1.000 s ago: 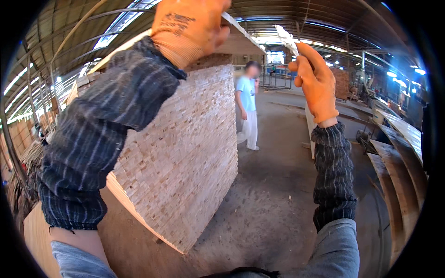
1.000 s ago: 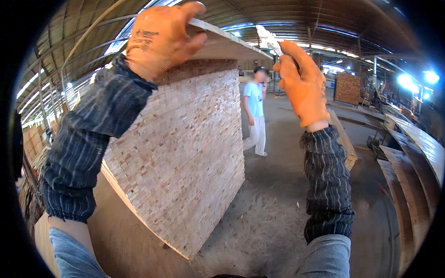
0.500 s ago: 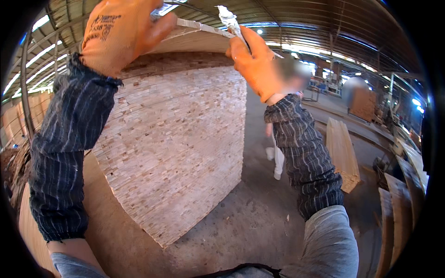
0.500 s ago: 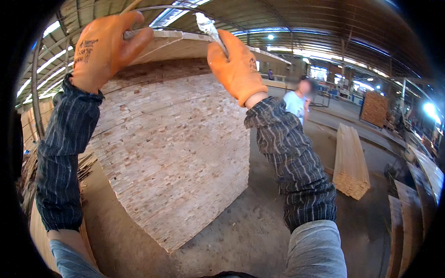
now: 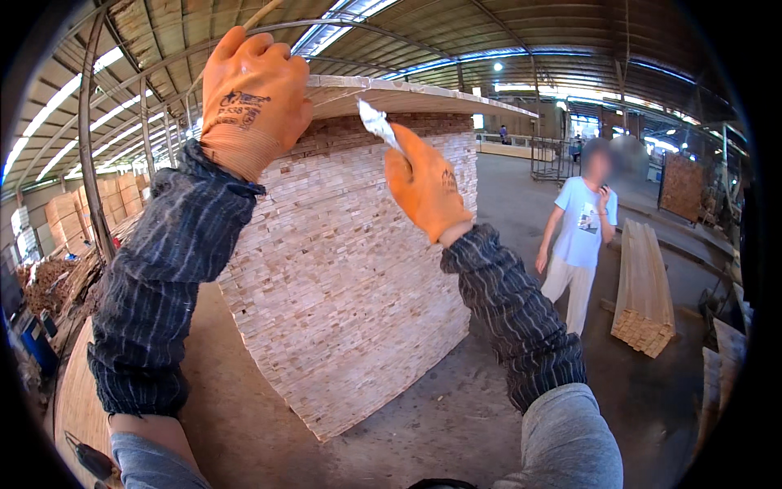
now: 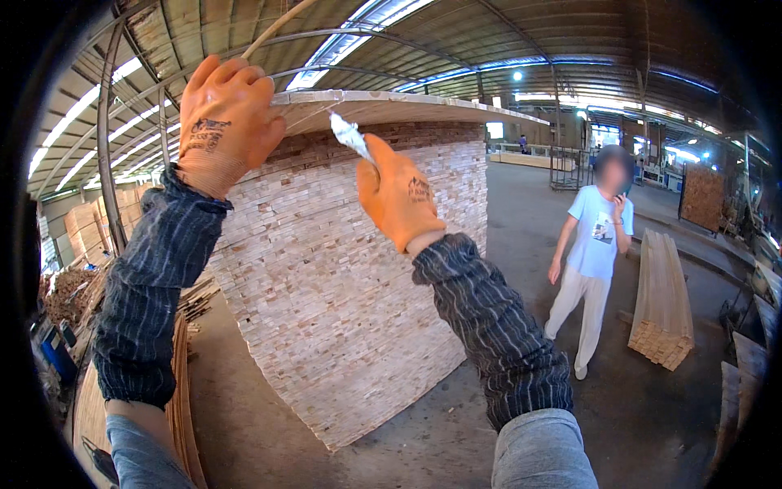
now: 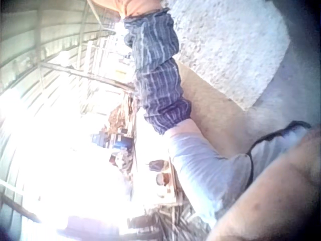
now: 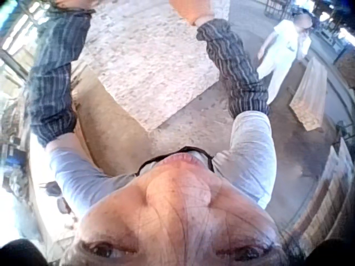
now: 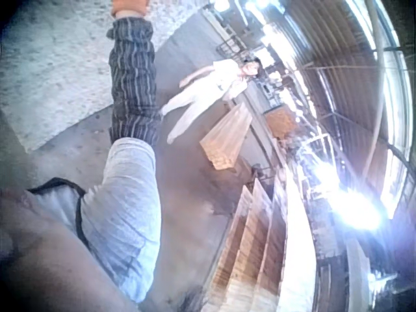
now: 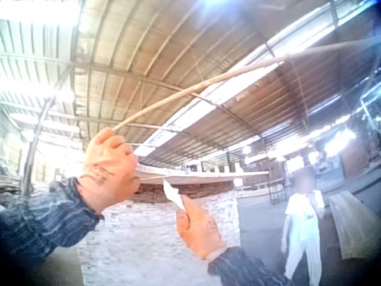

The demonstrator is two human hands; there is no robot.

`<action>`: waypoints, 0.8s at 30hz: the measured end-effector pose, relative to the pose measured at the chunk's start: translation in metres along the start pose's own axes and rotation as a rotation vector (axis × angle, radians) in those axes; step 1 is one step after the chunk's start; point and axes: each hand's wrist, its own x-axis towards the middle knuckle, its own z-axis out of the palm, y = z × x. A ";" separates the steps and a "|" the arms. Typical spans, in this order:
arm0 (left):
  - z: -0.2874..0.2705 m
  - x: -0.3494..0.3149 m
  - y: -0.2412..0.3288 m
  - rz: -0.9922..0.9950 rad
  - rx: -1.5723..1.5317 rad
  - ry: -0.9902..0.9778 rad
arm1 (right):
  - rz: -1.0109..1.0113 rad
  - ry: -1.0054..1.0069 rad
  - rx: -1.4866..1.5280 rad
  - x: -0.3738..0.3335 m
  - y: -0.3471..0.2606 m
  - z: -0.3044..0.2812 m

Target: The person applies glue to the edges of a stack of wooden planks using a putty knife and then secures the stack with a large metal clamp. The person also picks up a long metal bar from the floor and places it on the stack.

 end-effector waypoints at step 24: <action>0.050 0.027 0.073 -0.285 0.179 0.084 | -0.034 0.085 0.247 0.045 0.018 -0.005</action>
